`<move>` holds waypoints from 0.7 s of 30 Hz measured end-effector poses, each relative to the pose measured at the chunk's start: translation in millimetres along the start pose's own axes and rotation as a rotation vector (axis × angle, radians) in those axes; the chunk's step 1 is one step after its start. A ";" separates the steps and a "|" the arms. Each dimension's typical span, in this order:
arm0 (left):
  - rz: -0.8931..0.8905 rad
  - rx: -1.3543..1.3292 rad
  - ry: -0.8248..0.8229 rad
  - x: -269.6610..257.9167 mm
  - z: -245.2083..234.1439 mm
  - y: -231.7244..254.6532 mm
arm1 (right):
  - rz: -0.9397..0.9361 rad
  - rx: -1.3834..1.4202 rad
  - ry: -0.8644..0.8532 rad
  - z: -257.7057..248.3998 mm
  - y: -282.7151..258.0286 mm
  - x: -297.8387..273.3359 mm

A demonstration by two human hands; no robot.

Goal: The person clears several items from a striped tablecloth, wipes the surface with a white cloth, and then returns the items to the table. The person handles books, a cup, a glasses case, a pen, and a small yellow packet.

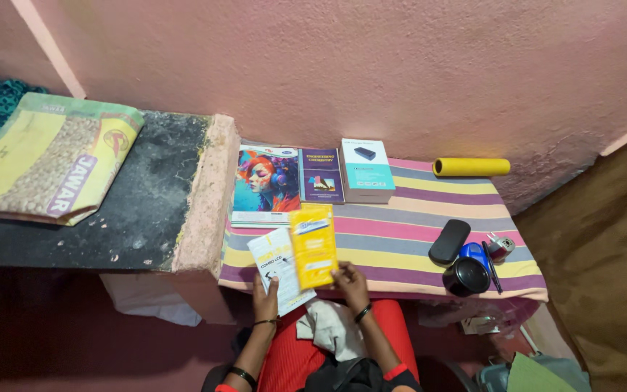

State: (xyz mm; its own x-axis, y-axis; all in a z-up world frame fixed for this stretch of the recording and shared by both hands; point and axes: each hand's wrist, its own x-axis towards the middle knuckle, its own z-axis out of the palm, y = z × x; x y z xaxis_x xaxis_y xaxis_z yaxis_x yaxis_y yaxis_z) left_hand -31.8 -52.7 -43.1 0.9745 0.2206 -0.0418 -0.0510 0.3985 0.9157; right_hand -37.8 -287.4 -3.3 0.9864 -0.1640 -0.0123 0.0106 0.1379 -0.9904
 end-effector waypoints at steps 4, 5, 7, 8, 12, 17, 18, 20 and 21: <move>0.008 0.096 0.055 -0.6 -1.1 3.0 | 0.078 -0.175 0.288 -32.8 -27.9 27.6; 0.033 0.087 0.046 -0.7 -0.6 4.1 | 0.080 -0.201 0.313 -38.8 -34.6 35.4; -0.015 0.126 0.054 -2.0 -0.8 6.8 | 0.019 -0.355 0.357 -48.2 -45.7 45.8; -0.038 0.144 0.059 -0.8 0.4 8.1 | -0.046 -0.482 0.376 -51.2 -49.6 48.1; -0.074 0.116 0.067 1.4 0.5 11.1 | -0.101 -0.592 0.430 -52.3 -52.9 53.3; -0.037 0.102 0.069 -3.3 0.5 12.5 | -0.115 -0.703 0.405 -56.5 -51.7 62.2; -0.052 0.118 0.075 -5.9 -0.4 13.2 | -0.130 -0.739 0.389 -57.9 -51.3 62.2; -0.071 0.145 0.087 -4.2 0.6 16.3 | -0.230 -0.824 0.382 -58.2 -51.9 64.8; -0.082 0.136 0.089 -3.6 0.8 17.4 | -0.280 -0.866 0.380 -58.5 -51.4 64.3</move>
State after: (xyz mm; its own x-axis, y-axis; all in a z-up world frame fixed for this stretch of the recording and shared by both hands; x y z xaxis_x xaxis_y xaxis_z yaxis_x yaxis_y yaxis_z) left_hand -36.0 -47.2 -26.7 0.9507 0.2722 -0.1484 0.0640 0.2961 0.9530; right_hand 15.5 -362.1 38.7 0.8466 -0.4056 0.3446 -0.0377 -0.6915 -0.7214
